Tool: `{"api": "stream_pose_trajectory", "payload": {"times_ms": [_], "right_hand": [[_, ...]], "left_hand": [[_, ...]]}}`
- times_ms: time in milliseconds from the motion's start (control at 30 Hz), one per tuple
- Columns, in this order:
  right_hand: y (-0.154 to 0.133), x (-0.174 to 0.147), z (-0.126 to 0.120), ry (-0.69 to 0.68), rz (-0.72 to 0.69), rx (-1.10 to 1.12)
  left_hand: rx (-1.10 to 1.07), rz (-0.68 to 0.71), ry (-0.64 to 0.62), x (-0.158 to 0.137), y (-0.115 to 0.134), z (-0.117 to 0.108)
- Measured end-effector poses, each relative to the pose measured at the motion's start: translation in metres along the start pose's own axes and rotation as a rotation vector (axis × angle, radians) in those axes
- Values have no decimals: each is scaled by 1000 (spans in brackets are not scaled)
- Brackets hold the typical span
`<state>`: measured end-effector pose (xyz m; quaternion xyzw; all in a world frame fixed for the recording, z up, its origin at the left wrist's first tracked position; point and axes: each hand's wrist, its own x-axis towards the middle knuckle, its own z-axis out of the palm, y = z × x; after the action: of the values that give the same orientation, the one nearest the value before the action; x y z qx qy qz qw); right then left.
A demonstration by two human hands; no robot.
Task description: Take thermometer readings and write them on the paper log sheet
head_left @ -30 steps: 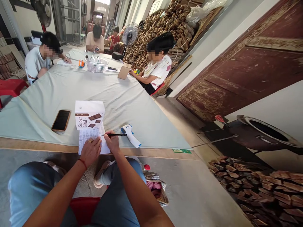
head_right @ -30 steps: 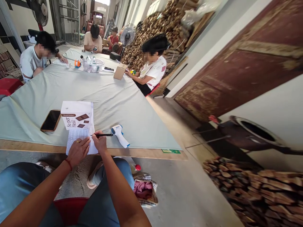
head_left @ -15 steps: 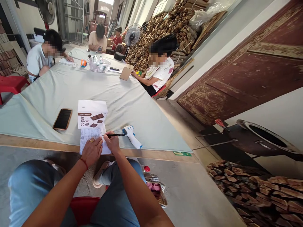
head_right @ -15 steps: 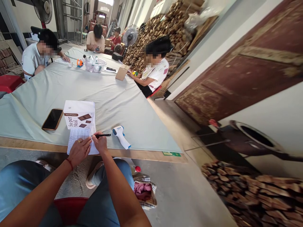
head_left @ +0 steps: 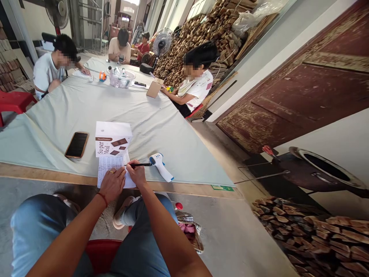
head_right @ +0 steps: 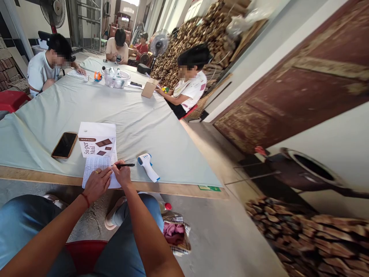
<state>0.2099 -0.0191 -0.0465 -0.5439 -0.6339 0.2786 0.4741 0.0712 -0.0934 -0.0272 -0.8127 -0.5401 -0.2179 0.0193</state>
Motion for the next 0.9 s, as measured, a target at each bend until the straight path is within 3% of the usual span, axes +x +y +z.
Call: {"api": "stream_pose_trajectory", "payload": {"times_ms": [900], "right_hand": [[-5,0,-1,1,23,20]], "left_hand": [[89,19,-3,1,1,-2]]}}
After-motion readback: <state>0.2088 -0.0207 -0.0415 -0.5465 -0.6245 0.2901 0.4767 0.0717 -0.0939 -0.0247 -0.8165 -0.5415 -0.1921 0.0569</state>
